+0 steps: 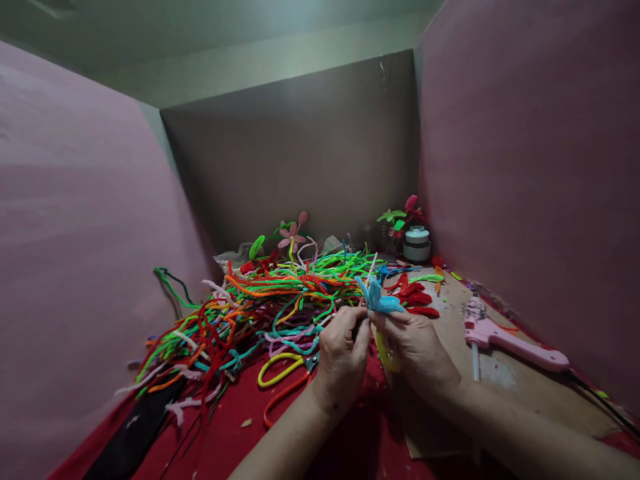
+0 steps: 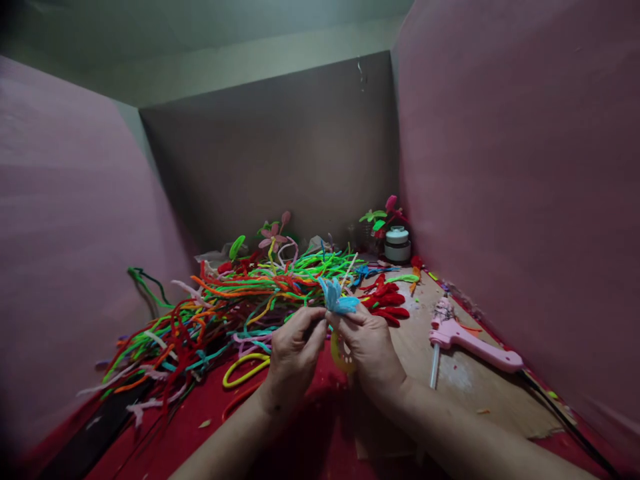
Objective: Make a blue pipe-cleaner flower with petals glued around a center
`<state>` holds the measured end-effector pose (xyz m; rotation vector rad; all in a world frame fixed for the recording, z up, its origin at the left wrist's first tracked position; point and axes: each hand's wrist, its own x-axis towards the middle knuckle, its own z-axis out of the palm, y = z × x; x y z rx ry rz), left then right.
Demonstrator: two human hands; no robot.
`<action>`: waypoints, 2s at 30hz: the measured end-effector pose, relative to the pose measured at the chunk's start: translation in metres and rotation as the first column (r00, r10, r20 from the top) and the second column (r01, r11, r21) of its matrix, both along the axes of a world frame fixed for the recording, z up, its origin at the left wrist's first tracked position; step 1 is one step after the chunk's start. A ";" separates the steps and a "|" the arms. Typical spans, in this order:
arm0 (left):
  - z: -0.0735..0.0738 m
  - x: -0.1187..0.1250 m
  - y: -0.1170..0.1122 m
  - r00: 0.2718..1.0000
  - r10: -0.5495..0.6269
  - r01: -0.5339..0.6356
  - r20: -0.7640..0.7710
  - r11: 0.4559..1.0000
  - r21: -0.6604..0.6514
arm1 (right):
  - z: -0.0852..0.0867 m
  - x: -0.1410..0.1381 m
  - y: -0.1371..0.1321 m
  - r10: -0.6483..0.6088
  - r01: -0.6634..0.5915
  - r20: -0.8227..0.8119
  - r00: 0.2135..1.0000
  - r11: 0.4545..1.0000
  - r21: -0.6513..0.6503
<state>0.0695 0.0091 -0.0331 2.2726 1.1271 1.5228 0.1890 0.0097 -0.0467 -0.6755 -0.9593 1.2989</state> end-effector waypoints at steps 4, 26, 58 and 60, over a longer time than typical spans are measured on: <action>0.005 -0.002 -0.006 0.965 -0.024 0.109 0.260 0.943 -0.315 | 0.000 0.003 -0.001 0.020 -0.021 0.035 0.999 1.000 0.014; 0.016 -0.016 0.000 0.707 -0.057 0.620 0.705 0.529 -0.579 | 0.003 0.006 -0.001 0.170 -0.171 0.046 0.984 0.985 0.018; 0.015 -0.012 -0.012 0.765 -0.087 0.530 0.638 0.648 -0.547 | 0.015 0.009 -0.009 0.094 -0.124 0.205 0.974 0.982 0.141; 0.017 -0.014 -0.012 0.733 -0.088 0.569 0.675 0.624 -0.536 | 0.019 0.012 -0.010 0.015 -0.074 0.295 0.956 0.979 0.190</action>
